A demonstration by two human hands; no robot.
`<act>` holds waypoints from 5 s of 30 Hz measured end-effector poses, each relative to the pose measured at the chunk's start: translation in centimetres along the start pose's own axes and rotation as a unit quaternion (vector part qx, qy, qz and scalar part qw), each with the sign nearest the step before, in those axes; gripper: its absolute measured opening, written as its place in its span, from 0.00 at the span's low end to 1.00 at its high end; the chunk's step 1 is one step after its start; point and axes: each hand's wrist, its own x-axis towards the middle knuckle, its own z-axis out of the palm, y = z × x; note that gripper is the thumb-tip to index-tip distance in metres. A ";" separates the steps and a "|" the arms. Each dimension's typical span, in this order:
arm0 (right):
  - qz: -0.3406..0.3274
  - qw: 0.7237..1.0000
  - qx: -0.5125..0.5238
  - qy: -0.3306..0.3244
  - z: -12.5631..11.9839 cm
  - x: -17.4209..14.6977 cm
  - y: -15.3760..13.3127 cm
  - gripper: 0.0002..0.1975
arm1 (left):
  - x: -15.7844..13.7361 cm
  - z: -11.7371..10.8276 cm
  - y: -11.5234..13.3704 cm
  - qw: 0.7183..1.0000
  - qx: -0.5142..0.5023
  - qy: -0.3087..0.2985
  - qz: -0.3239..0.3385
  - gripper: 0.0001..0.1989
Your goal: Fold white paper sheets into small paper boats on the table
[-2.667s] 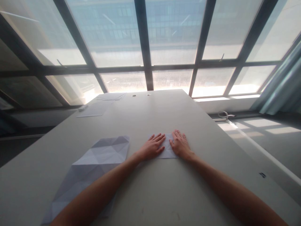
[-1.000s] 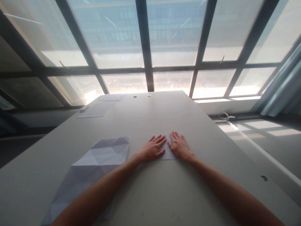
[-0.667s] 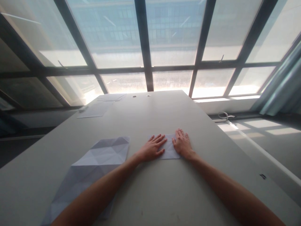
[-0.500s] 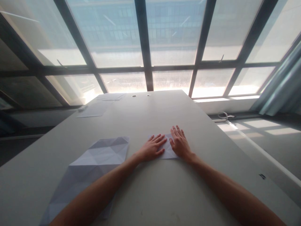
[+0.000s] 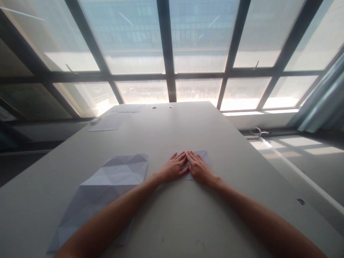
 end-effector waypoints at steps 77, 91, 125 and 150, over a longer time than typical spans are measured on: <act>0.174 0.975 -0.071 0.122 -0.2 0.4 2.9 0.33 | 0.0 0.1 -0.6 0.995 0.039 -0.044 -0.076 0.35; 0.049 0.998 -0.005 -0.029 0.0 0.1 1.2 0.31 | -0.2 0.0 -0.4 0.996 0.035 -0.029 -0.077 0.34; 0.154 0.988 -0.034 0.009 0.2 0.6 4.2 0.30 | -0.1 0.2 -0.6 0.996 0.036 -0.031 -0.077 0.32; 0.071 0.997 -0.021 0.000 -0.2 0.0 1.9 0.28 | -0.2 0.0 -0.5 0.996 0.035 -0.030 -0.074 0.32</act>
